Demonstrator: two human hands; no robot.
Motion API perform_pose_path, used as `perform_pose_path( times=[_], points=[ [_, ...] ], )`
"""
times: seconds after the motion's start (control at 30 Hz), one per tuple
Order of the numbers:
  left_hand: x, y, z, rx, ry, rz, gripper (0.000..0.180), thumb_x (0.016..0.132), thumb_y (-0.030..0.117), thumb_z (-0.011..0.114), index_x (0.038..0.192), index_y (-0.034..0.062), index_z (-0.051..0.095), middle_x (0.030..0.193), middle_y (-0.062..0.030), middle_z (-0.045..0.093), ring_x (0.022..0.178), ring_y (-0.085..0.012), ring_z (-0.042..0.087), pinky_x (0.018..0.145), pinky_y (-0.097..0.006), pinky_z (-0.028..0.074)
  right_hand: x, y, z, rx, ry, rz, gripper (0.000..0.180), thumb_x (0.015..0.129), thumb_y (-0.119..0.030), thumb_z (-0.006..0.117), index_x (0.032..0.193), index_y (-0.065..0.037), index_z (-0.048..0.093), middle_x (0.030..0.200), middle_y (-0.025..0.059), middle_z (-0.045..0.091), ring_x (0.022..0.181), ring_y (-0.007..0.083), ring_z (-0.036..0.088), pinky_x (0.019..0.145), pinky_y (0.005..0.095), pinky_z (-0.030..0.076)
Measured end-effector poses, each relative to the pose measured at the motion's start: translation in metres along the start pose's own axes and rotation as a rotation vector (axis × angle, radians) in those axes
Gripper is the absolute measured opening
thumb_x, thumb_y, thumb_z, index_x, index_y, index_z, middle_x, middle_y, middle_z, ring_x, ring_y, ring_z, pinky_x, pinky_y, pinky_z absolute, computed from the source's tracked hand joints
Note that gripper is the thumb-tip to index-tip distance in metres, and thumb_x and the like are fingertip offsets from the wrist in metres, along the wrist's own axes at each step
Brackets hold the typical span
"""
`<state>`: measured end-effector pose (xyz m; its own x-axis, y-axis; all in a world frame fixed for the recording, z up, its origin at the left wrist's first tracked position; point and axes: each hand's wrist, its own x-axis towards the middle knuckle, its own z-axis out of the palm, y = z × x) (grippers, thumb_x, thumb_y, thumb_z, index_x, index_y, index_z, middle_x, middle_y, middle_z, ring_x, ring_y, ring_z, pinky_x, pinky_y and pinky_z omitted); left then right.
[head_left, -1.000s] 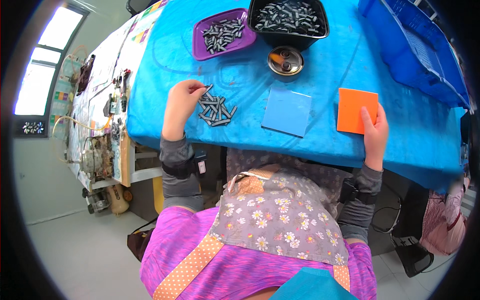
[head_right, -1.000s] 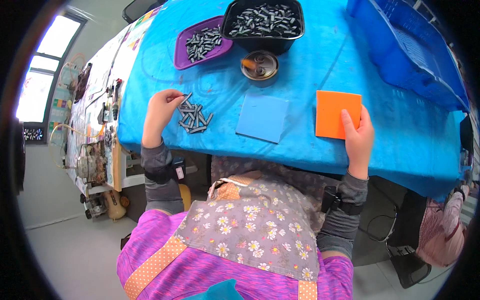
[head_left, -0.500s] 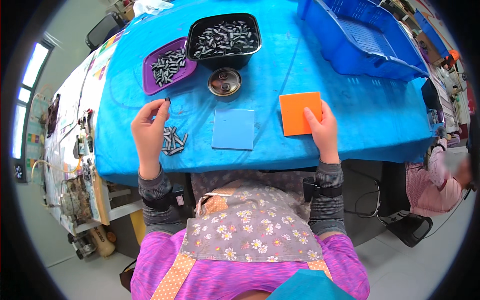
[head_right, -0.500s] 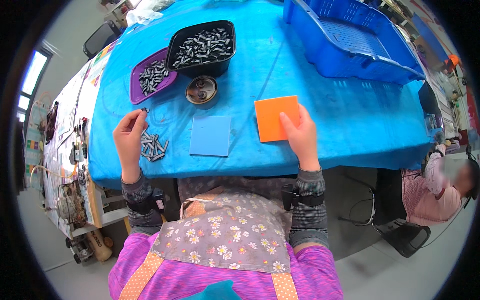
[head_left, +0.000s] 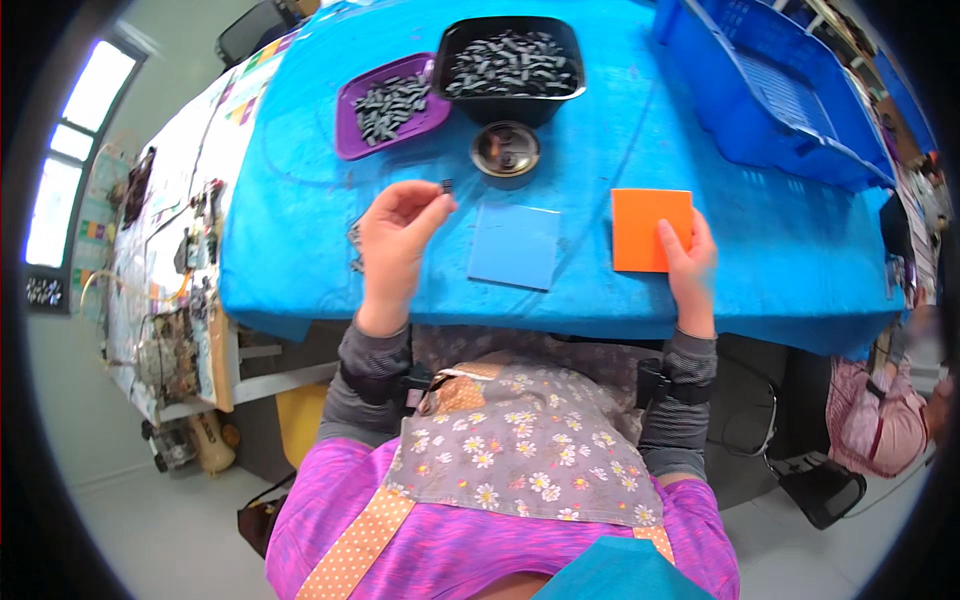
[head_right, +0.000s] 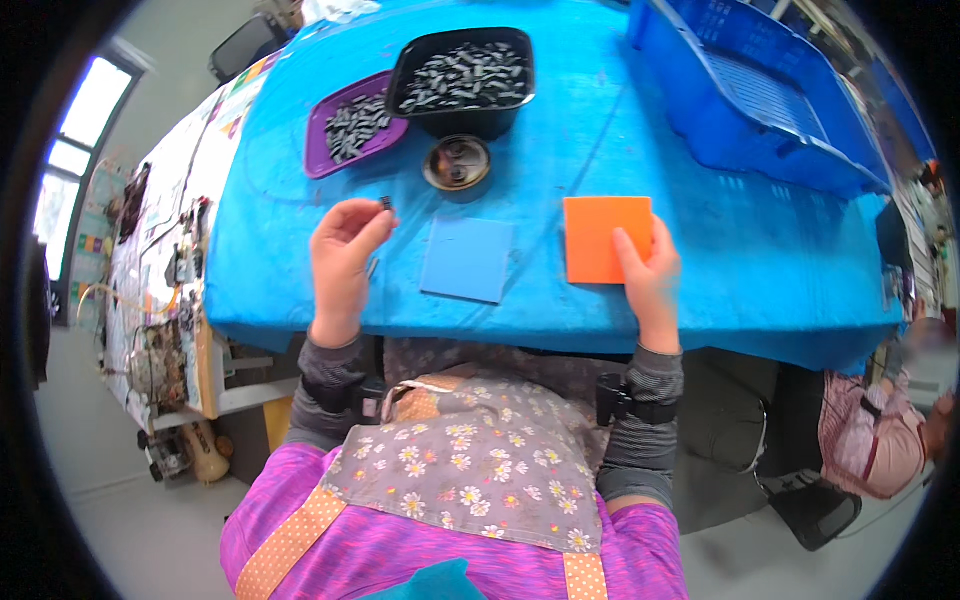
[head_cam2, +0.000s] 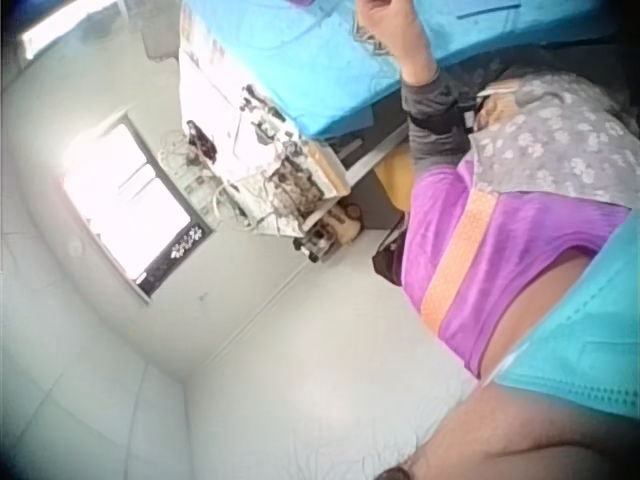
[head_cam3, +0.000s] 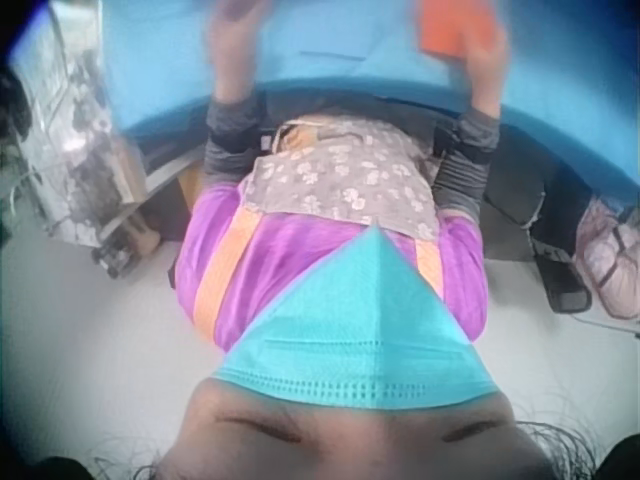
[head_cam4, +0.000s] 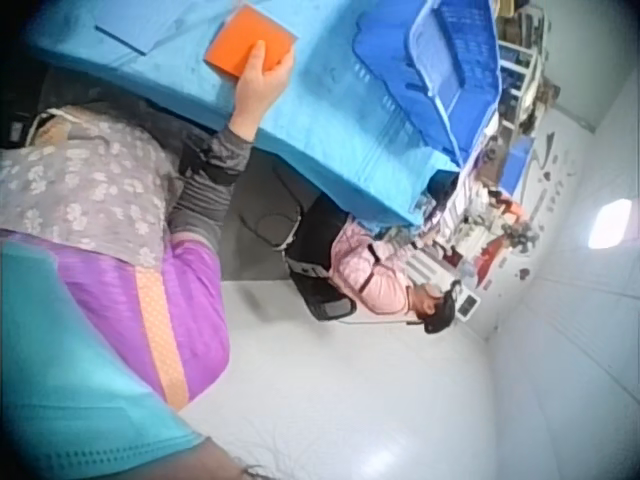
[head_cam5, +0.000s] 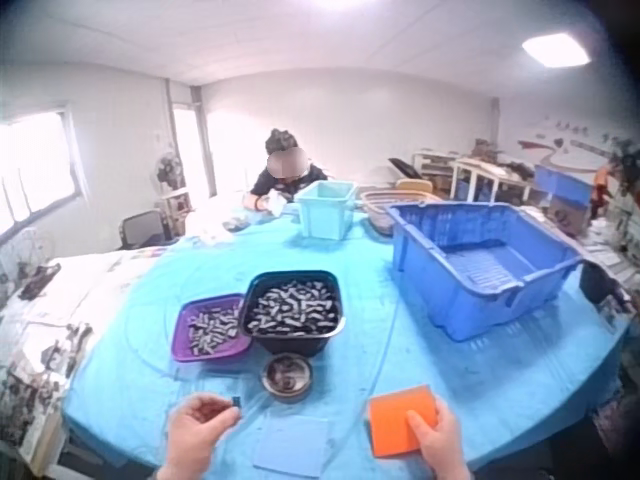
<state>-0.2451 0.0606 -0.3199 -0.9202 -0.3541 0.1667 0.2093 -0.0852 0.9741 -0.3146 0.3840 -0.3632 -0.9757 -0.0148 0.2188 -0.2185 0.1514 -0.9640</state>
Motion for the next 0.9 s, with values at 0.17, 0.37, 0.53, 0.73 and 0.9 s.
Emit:
perform_pose_path(
  times=[0.17,0.37,0.53,0.73,0.9],
  points=[
    [-0.001,-0.004,0.005,-0.116,0.045,-0.157,0.015,0.084,0.003,0.065,0.098,0.0003,0.061,0.095,-0.0062,0.065,0.087,-0.0154,0.065,0.075,-0.023,0.051,0.0,-0.002,0.0,-0.099,0.009,-0.011,0.032,0.089,-0.014,0.062,0.113,0.005,0.055,0.103,0.0093,0.064,0.093,0.0134,0.059,0.081,0.0272,0.047],
    [0.002,-0.008,0.007,-0.145,0.041,-0.262,0.02,0.085,0.005,0.064,0.105,-0.0017,0.063,0.098,-0.0077,0.065,0.091,-0.0146,0.063,0.084,-0.025,0.049,0.0,-0.002,0.0,-0.073,-0.017,-0.006,0.03,0.089,-0.015,0.061,0.112,0.004,0.056,0.101,0.0085,0.063,0.092,0.0126,0.059,0.08,0.0262,0.046],
    [0.003,-0.012,0.01,-0.184,0.055,-0.296,0.025,0.085,0.006,0.065,0.108,-0.0033,0.062,0.099,-0.0077,0.065,0.092,-0.014,0.061,0.086,-0.026,0.048,-0.001,-0.004,0.001,-0.064,-0.01,-0.008,0.03,0.089,-0.016,0.061,0.111,0.004,0.056,0.1,0.008,0.063,0.091,0.0121,0.058,0.079,0.0259,0.046],
    [0.003,-0.013,0.012,-0.161,0.063,-0.302,0.023,0.085,0.007,0.066,0.105,-0.0028,0.063,0.096,-0.0067,0.065,0.09,-0.0137,0.062,0.084,-0.025,0.049,-0.001,-0.003,0.001,-0.056,-0.011,0.005,0.03,0.089,-0.016,0.061,0.111,0.004,0.056,0.1,0.0075,0.063,0.09,0.0118,0.058,0.08,0.0255,0.046],
    [0.001,-0.011,0.013,-0.15,0.067,-0.287,0.021,0.085,0.007,0.066,0.103,-0.0029,0.063,0.095,-0.0069,0.065,0.089,-0.0136,0.062,0.084,-0.025,0.049,-0.001,-0.003,0.001,-0.042,-0.016,0.005,0.029,0.089,-0.016,0.061,0.111,0.004,0.056,0.1,0.0072,0.063,0.09,0.0115,0.058,0.08,0.0252,0.046]
  ],
)
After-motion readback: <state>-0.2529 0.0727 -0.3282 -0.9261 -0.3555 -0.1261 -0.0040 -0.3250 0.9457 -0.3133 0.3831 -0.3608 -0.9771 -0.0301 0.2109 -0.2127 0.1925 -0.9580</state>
